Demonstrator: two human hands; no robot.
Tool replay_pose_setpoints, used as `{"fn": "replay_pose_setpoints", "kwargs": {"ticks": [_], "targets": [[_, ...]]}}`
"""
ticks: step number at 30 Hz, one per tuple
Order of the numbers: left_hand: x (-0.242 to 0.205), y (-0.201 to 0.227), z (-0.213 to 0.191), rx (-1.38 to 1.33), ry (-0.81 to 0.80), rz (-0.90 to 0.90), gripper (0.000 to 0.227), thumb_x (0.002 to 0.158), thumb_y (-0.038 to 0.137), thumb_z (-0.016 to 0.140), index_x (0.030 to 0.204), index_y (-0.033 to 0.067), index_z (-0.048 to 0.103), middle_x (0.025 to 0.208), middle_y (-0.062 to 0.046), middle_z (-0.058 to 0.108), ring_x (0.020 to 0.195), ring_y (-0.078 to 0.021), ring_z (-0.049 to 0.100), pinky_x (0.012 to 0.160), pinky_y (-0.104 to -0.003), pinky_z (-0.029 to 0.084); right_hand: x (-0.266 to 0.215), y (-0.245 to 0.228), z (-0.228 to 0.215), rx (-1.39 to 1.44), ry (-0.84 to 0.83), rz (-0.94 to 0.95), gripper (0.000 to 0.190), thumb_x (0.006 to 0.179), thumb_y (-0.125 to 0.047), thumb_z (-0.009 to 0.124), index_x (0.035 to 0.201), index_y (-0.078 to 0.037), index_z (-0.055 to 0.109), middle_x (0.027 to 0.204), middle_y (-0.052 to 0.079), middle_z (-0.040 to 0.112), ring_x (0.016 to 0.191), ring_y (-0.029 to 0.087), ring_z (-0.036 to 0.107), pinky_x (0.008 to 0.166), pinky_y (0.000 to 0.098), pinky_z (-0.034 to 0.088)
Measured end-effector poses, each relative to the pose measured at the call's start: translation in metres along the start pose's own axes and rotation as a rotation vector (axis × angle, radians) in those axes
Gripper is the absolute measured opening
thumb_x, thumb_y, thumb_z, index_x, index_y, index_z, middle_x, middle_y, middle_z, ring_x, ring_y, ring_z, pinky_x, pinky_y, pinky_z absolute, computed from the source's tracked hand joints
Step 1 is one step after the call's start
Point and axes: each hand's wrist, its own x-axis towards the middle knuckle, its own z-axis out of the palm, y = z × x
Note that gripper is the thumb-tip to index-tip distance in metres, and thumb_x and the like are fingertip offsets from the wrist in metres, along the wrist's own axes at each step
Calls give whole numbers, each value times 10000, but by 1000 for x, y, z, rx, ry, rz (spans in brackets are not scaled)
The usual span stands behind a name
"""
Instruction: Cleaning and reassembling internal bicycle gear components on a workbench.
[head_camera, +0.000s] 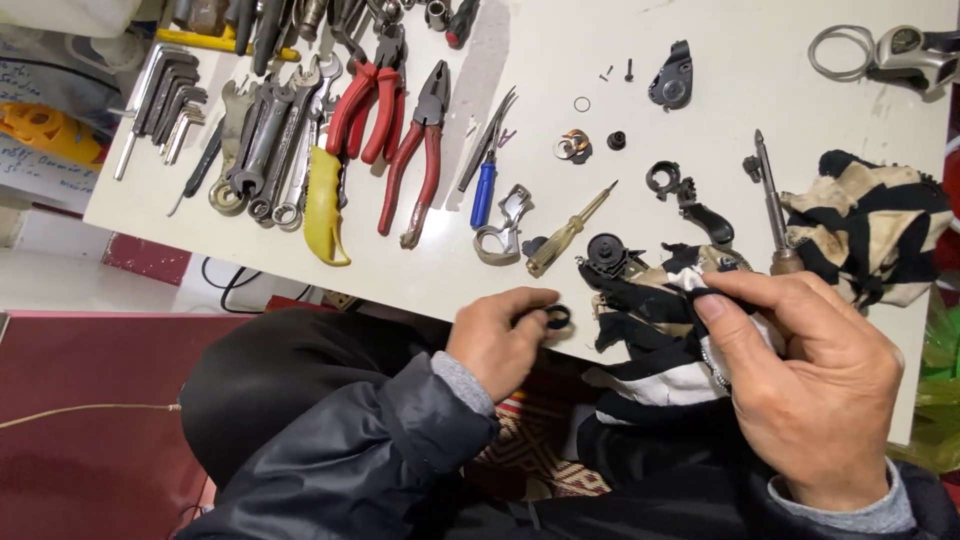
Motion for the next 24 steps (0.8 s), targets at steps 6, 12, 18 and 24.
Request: {"fn": "replay_pose_setpoints", "kwargs": {"ticks": [6,12,18,24], "targets": [[16,-42,-19,271,272,208,289,891,148,622,1136,143,775,1114,-55,793,1053,-206,748,981,-300,574,-1,-5,3,13,-11,-15,134,983,-31,771,1116,-20,779,779,66,583,639,148,406,629,280,348],[26,-54,-35,380,315,262,312,899,191,601,1164,134,753,1144,-68,766,1081,-250,712,1009,-341,539,-2,-5,6,5,-26,16,136,985,-48,772,1119,-29,779,760,60,557,643,152,402,636,287,348],[29,-55,-38,437,330,330,304,885,155,635,1163,120,751,1084,-79,760,1036,-274,707,961,-377,551,-2,-3,8,-12,-25,0,136,990,-51,776,1125,-48,783,767,49,558,654,146,410,679,277,360],[28,-57,-40,498,347,406,311,891,173,676,1186,84,725,1052,-108,720,974,-301,702,896,-423,566,-1,-3,7,-42,-31,9,128,1003,-63,769,1129,-52,786,726,46,512,654,155,398,672,295,348]]}}
